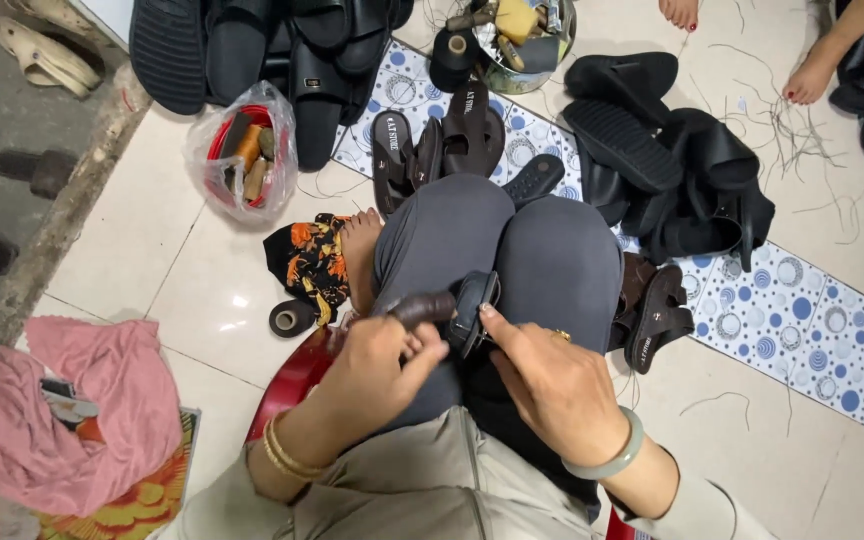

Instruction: Hand-stitching the sole of a sandal to its upper part using a stitching awl and thread.

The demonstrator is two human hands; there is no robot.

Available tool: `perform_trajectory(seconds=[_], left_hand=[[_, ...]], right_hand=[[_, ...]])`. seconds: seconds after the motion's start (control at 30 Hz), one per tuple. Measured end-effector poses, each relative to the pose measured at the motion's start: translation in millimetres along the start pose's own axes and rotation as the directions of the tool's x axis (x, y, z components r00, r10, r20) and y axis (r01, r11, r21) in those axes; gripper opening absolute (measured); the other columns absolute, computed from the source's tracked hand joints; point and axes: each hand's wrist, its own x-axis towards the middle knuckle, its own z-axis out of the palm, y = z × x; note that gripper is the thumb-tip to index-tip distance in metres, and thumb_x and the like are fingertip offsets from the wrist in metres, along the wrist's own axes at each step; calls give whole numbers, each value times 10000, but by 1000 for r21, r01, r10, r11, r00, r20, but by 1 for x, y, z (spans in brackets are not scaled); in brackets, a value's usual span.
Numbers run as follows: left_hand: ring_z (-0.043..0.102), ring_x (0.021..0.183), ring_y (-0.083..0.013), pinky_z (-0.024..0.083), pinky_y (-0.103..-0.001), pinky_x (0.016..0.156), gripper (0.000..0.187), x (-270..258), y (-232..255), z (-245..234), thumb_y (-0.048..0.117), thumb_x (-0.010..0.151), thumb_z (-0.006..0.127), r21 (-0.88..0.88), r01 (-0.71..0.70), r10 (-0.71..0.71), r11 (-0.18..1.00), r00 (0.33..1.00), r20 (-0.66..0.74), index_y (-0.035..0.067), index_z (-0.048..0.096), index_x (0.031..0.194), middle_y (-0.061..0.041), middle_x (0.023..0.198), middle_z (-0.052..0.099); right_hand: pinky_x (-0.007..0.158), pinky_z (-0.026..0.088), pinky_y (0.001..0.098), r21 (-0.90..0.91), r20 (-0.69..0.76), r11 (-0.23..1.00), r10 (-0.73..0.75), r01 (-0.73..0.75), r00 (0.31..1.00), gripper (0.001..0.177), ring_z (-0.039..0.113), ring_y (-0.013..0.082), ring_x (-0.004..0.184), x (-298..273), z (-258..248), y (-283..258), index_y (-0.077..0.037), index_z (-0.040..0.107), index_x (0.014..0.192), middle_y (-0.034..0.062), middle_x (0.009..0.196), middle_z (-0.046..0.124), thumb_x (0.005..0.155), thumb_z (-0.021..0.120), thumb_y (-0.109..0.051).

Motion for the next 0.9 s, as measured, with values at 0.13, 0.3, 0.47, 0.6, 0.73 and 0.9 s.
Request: perform_trajectory(seconds=[0.13, 0.3, 0.47, 0.6, 0.73, 0.9], left_hand=[[560, 570, -85, 469, -223, 581, 185, -6, 1, -2, 71, 779, 621, -168, 132, -113, 977, 986, 119, 54, 544, 947, 28, 634, 599], [580, 563, -109, 507, -237, 579, 342, -3, 4, 11, 70, 819, 613, -95, -46, 51, 994, 997, 55, 22, 535, 1148, 7, 701, 562], [515, 522, -62, 481, -197, 603, 444, -2, 7, 0, 28, 784, 665, 12, -82, 81, 997, 995, 66, 47, 487, 1190, 71, 655, 501], [560, 607, -142, 491, -316, 587, 790, 3, 9, 22, 399, 602, 833, 184, 59, -72, 981, 995, 64, 175, 471, 1268, -10, 842, 489], [605, 852, -271, 544, -374, 682, 709, 7, 15, 25, 299, 647, 842, 260, -119, 138, 958, 989, -57, 77, 470, 1209, -116, 1035, 506], [426, 535, -88, 458, -258, 593, 585, -10, -1, 21, 246, 719, 822, 229, -186, 211, 955, 973, -91, 109, 530, 1208, 60, 616, 394]], right_hand=[[504, 428, 286, 139, -53, 988, -59, 65, 997, 413, 480, 169, 559, -9, 0, 11, -77, 462, 1269, 27, 711, 470, 873, 578, -73], [398, 358, 320, 40, 34, 997, -65, 64, 997, 502, 388, 170, 475, -14, 2, 18, -150, 391, 1346, 5, 652, 357, 885, 590, -157], [372, 354, 326, 65, 33, 994, -87, 85, 996, 505, 380, 161, 452, -18, 3, 23, -151, 410, 1327, 4, 653, 361, 876, 625, -232], [285, 418, 339, -109, 291, 992, 93, -64, 952, 621, 456, 151, 371, -21, -26, 28, -359, 349, 1353, -26, 598, 404, 791, 574, -218], [350, 427, 319, -158, 404, 964, 263, -216, 876, 554, 510, 126, 446, -55, -72, 49, -402, 364, 1326, -60, 580, 486, 811, 533, -286], [634, 575, 290, 175, 416, 939, 202, -296, 887, 228, 687, 114, 692, -70, -48, 44, -200, 659, 929, -55, 834, 704, 836, 489, -321]])
